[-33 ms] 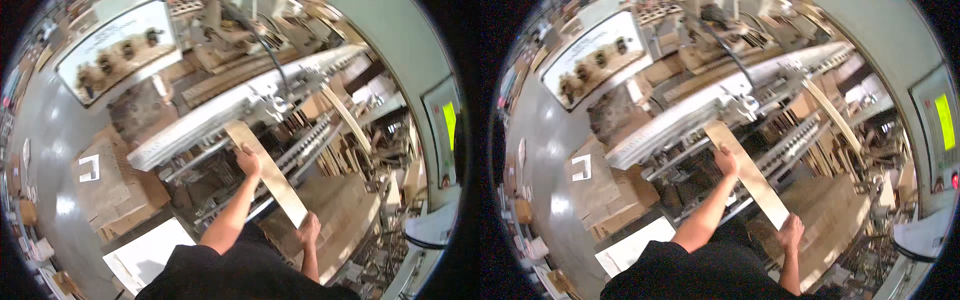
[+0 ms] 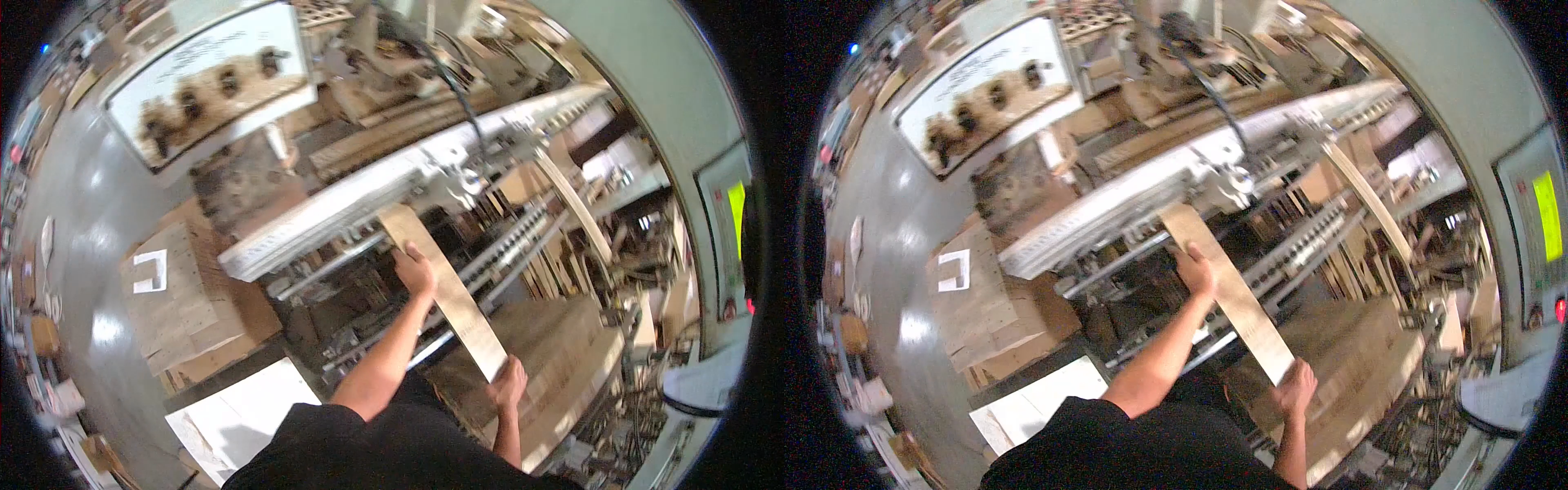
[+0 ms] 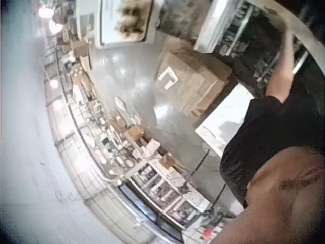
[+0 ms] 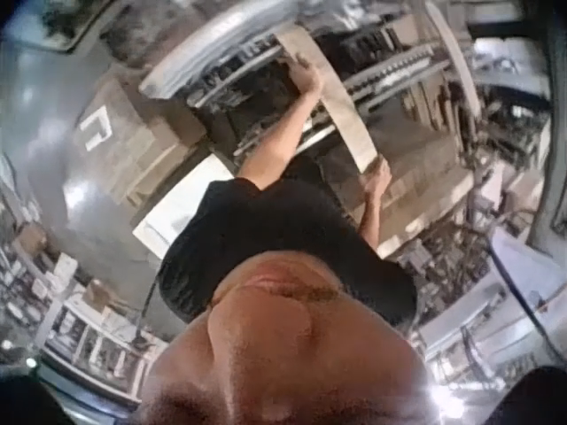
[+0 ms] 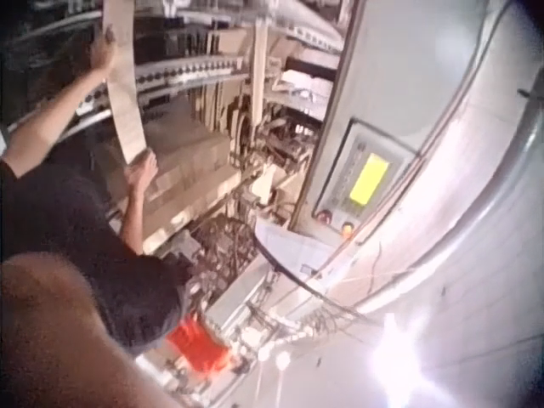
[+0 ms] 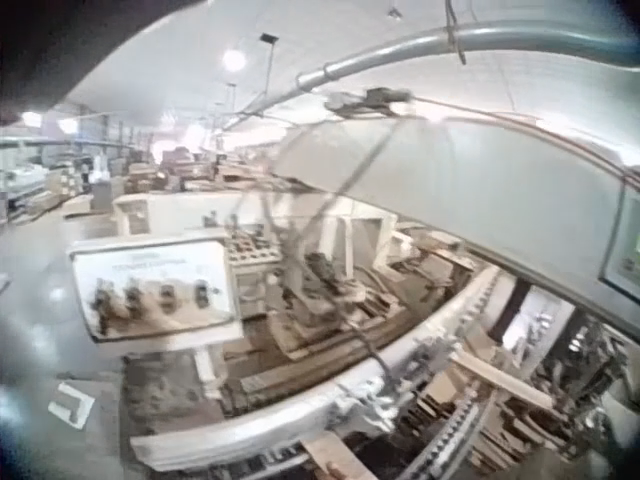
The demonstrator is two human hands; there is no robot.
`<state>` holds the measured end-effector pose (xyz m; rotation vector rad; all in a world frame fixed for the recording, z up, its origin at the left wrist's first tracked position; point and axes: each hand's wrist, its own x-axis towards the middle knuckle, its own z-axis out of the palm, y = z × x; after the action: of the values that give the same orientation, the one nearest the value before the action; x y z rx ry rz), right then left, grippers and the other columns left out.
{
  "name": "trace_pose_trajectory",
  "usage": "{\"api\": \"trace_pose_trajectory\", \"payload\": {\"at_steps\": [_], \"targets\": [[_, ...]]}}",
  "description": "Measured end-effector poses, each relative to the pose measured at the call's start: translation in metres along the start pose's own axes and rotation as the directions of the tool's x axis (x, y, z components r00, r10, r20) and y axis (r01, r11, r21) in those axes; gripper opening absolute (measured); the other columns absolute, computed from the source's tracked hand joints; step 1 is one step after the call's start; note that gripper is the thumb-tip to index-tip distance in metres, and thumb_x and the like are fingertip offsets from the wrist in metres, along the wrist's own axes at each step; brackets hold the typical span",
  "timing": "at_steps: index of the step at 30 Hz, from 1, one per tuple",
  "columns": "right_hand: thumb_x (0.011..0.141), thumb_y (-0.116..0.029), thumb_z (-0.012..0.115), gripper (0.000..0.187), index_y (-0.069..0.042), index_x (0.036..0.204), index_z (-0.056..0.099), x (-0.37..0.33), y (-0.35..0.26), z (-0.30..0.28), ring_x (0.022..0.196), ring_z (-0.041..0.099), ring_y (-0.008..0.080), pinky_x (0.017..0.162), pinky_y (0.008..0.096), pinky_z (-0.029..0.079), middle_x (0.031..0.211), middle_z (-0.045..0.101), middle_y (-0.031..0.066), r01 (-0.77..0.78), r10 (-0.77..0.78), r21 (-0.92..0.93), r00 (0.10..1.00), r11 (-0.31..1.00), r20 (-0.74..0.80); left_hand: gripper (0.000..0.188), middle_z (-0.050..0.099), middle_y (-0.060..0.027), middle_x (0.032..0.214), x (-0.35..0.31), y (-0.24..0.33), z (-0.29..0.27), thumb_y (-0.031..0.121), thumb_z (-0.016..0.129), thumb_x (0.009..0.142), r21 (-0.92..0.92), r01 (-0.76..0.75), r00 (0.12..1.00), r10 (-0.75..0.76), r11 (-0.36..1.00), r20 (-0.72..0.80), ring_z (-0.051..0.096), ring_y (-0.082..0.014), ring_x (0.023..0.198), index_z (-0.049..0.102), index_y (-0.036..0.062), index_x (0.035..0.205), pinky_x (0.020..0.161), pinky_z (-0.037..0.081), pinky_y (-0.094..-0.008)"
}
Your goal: The person picks up wood planks and feeds them into an industrial wood processing machine and then moves several processed planks onto a stack.
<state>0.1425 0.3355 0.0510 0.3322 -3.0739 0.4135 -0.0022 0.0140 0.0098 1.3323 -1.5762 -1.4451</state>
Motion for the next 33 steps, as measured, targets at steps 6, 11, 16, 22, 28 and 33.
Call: {"api": "trace_pose_trajectory", "payload": {"at_steps": [6,11,16,22,28,33], "targets": [[0.057,-0.041,0.075,0.076,-0.002,0.119,0.056,-0.006,0.017,0.012,0.106,0.058,0.0405,0.089,0.0479,0.045,0.108,0.062,0.0185,0.011,-0.011,-0.013,1.000,1.000,-0.012,0.041,0.064,-0.0336,0.084,-0.008,-0.002,-0.002,0.037,0.046,0.103,-0.037,0.035,0.999,-0.036,0.999,-0.010,0.061,-0.0540,0.083,0.051,-0.0042,0.104,0.070,0.048,-0.0597],[0.080,-0.028,0.066,0.045,-0.009,0.120,0.059,-0.009,0.028,0.011,0.101,0.060,0.0473,0.088,0.0542,0.049,0.109,0.064,0.0242,-0.011,0.015,-0.054,0.998,0.998,0.064,0.041,0.063,-0.0349,0.080,-0.011,0.007,-0.011,0.036,0.046,0.103,0.003,0.114,0.992,-0.114,0.993,0.053,0.062,-0.0537,0.082,0.050,-0.0050,0.102,0.070,0.048,-0.0601],[0.076,-0.022,0.063,0.046,-0.004,0.118,0.058,-0.009,0.031,0.007,0.097,0.060,0.0474,0.084,0.0545,0.050,0.104,0.065,0.0224,0.038,-0.039,0.017,0.997,0.999,0.061,0.040,0.062,-0.0341,0.076,-0.008,0.006,-0.009,0.037,0.047,0.102,-0.003,0.141,0.989,-0.141,0.990,0.049,0.063,-0.0526,0.079,0.050,-0.0036,0.101,0.063,0.049,-0.0585],[0.075,-0.019,0.063,0.037,-0.006,0.109,0.060,-0.002,0.019,0.007,0.091,0.062,0.0461,0.080,0.0548,0.050,0.099,0.065,0.0204,0.020,-0.019,-0.025,0.999,0.999,0.028,0.039,0.063,-0.0336,0.078,-0.006,-0.001,-0.002,0.035,0.048,0.103,-0.054,-0.027,0.999,0.025,0.998,-0.031,0.064,-0.0520,0.079,0.051,-0.0030,0.100,0.065,0.049,-0.0576],[0.073,-0.020,0.065,0.021,-0.008,0.090,0.059,-0.001,0.012,0.010,0.084,0.062,0.0431,0.073,0.0537,0.050,0.087,0.063,0.0173,0.096,-0.102,-0.044,0.981,0.994,-0.167,0.042,0.063,-0.0344,0.083,-0.007,0.008,-0.005,0.039,0.046,0.102,0.021,0.138,0.990,-0.138,0.990,0.014,0.063,-0.0521,0.084,0.051,-0.0023,0.102,0.074,0.049,-0.0594],[0.070,-0.026,0.074,0.031,-0.010,0.092,0.059,-0.005,0.017,0.011,0.086,0.064,0.0401,0.074,0.0526,0.050,0.088,0.066,0.0146,0.056,-0.061,-0.106,0.997,0.993,-0.050,0.048,0.065,-0.0348,0.090,-0.006,0.000,-0.005,0.041,0.043,0.103,0.032,0.090,0.996,-0.090,0.995,0.007,0.063,-0.0532,0.088,0.052,-0.0047,0.111,0.075,0.050,-0.0590]]}}
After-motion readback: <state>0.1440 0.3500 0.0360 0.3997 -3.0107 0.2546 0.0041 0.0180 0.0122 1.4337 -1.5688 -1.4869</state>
